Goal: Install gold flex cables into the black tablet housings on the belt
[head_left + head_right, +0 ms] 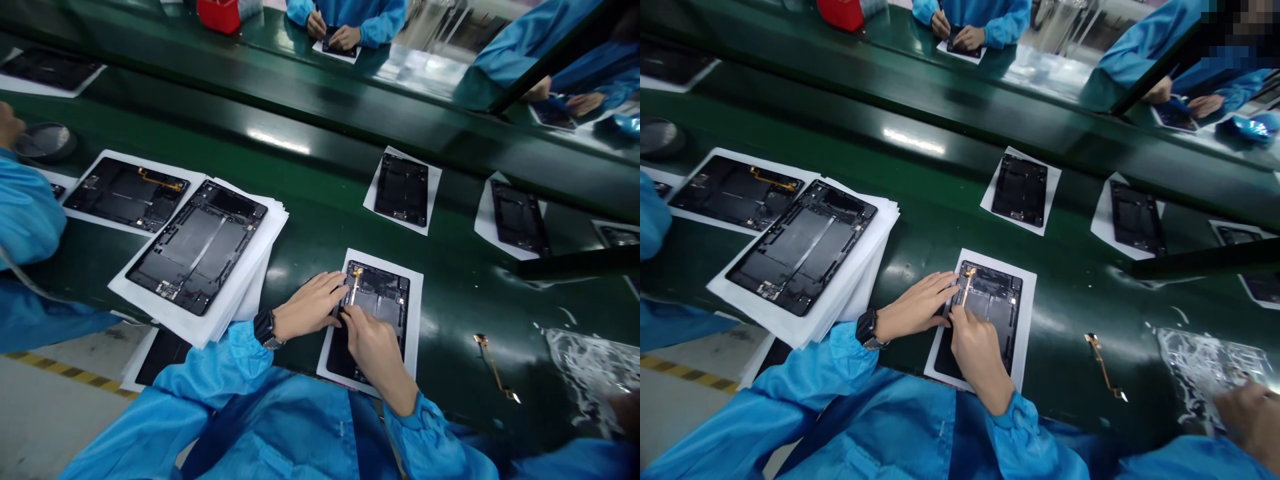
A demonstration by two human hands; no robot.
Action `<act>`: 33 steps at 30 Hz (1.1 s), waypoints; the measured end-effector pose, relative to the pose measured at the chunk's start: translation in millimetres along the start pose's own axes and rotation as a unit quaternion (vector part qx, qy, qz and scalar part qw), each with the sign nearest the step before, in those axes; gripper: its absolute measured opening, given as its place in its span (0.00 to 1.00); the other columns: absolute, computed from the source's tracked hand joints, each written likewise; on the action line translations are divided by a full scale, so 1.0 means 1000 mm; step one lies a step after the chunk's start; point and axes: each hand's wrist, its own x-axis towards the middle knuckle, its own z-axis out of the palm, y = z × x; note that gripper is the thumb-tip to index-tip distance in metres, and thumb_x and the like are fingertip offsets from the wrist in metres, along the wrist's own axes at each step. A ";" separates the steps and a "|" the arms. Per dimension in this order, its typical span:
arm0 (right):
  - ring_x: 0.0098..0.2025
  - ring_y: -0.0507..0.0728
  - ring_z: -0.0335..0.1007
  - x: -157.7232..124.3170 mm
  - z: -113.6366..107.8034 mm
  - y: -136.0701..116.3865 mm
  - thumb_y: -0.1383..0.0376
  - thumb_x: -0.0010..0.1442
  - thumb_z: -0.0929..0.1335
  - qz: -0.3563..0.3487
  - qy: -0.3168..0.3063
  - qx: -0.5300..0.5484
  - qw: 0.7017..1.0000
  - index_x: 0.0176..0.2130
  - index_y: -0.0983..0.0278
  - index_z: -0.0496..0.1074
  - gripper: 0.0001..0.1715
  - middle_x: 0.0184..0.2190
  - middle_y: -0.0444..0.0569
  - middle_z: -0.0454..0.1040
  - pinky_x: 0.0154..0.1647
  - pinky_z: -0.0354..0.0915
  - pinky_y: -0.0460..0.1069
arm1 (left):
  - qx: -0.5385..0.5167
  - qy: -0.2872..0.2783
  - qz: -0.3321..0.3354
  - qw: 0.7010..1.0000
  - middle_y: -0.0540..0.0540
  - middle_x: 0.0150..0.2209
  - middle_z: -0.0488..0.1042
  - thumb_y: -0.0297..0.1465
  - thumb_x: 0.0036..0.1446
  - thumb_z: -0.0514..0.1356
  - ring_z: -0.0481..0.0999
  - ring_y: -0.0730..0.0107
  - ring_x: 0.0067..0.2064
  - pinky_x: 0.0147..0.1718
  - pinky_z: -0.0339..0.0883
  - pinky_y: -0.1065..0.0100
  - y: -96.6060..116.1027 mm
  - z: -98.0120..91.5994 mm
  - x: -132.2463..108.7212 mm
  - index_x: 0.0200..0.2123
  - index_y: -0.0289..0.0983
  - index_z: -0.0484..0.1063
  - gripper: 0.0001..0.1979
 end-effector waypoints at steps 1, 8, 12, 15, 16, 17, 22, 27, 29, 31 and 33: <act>0.26 0.56 0.74 -0.001 0.000 0.001 0.69 0.69 0.58 -0.003 -0.003 0.006 1.000 0.39 0.66 0.70 0.13 0.29 0.51 0.77 0.25 0.59 0.47 | 0.001 0.001 -0.001 1.000 0.31 0.64 0.59 0.32 0.50 0.71 0.55 0.50 0.68 0.65 0.52 0.50 0.000 0.000 -0.001 0.61 0.35 0.55 0.39; 0.41 0.58 0.76 -0.016 -0.002 0.033 0.59 0.66 0.65 0.192 0.100 0.388 0.896 0.43 0.62 0.73 0.11 0.39 0.51 0.78 0.44 0.69 0.52 | 0.065 -0.005 -0.005 0.998 0.33 0.63 0.61 0.37 0.55 0.68 0.59 0.48 0.66 0.61 0.57 0.53 0.010 -0.019 0.019 0.56 0.34 0.61 0.30; 0.25 0.52 0.66 -0.013 0.005 0.037 0.52 0.62 0.66 0.297 0.150 0.660 0.673 0.34 0.62 0.68 0.16 0.27 0.44 0.69 0.24 0.65 0.47 | 0.117 -0.019 -0.058 0.991 0.36 0.57 0.67 0.32 0.61 0.62 0.64 0.51 0.61 0.57 0.59 0.56 0.009 -0.019 0.083 0.53 0.33 0.66 0.18; 0.19 0.49 0.53 -0.018 0.001 0.058 0.49 0.59 0.67 0.309 0.107 0.659 0.677 0.30 0.62 0.66 0.19 0.21 0.39 0.61 0.18 0.52 0.44 | 0.135 -0.076 -0.089 0.984 0.37 0.48 0.73 0.28 0.58 0.63 0.72 0.52 0.52 0.49 0.63 0.59 0.003 -0.012 0.126 0.47 0.32 0.70 0.13; 0.20 0.49 0.54 -0.024 -0.004 0.073 0.49 0.58 0.68 0.308 0.115 0.611 0.720 0.31 0.62 0.67 0.19 0.22 0.40 0.62 0.19 0.53 0.45 | 0.138 -0.089 -0.088 0.983 0.38 0.45 0.75 0.27 0.58 0.63 0.74 0.54 0.49 0.47 0.64 0.61 0.000 -0.009 0.134 0.44 0.32 0.71 0.10; 0.23 0.51 0.58 -0.034 -0.009 0.093 0.49 0.57 0.68 0.307 0.136 0.537 0.773 0.31 0.62 0.69 0.19 0.23 0.42 0.65 0.23 0.56 0.46 | 0.138 -0.101 -0.082 0.982 0.40 0.41 0.76 0.27 0.57 0.63 0.75 0.56 0.46 0.44 0.65 0.63 -0.003 -0.008 0.140 0.40 0.33 0.72 0.07; 0.33 0.61 0.67 -0.097 -0.030 0.213 0.49 0.51 0.64 0.462 0.195 0.105 0.859 0.37 0.62 0.74 0.23 0.33 0.52 0.72 0.33 0.61 0.54 | 0.144 -0.145 -0.075 0.976 0.46 0.34 0.77 0.30 0.57 0.63 0.77 0.64 0.40 0.35 0.63 0.71 -0.019 -0.020 0.159 0.32 0.37 0.74 0.03; 0.32 0.63 0.70 -0.118 -0.019 0.264 0.47 0.50 0.64 0.421 0.156 0.172 0.877 0.31 0.59 0.74 0.20 0.30 0.52 0.73 0.34 0.64 0.56 | 0.192 -0.112 -0.116 0.968 0.48 0.34 0.77 0.27 0.59 0.62 0.75 0.70 0.37 0.34 0.63 0.74 -0.063 -0.098 0.216 0.36 0.34 0.74 0.02; 0.30 0.64 0.70 -0.119 -0.015 0.266 0.46 0.52 0.64 0.408 0.167 0.215 0.871 0.29 0.57 0.73 0.19 0.28 0.53 0.74 0.34 0.65 0.57 | 0.221 -0.088 -0.131 0.962 0.48 0.35 0.76 0.28 0.60 0.62 0.74 0.72 0.38 0.38 0.67 0.73 -0.087 -0.146 0.240 0.37 0.31 0.73 0.05; 0.28 0.65 0.70 -0.121 -0.012 0.265 0.46 0.51 0.66 0.406 0.170 0.258 0.860 0.29 0.53 0.74 0.17 0.26 0.52 0.73 0.32 0.65 0.59 | 0.255 -0.039 -0.145 0.955 0.46 0.41 0.74 0.33 0.65 0.59 0.75 0.70 0.40 0.41 0.71 0.65 -0.107 -0.191 0.257 0.43 0.30 0.72 0.11; 0.26 0.65 0.69 -0.124 -0.010 0.266 0.46 0.48 0.69 0.406 0.178 0.293 0.847 0.29 0.50 0.75 0.14 0.23 0.53 0.72 0.31 0.65 0.60 | 0.283 0.023 -0.145 0.948 0.44 0.45 0.73 0.37 0.66 0.58 0.75 0.67 0.42 0.42 0.73 0.62 -0.123 -0.224 0.267 0.47 0.31 0.71 0.15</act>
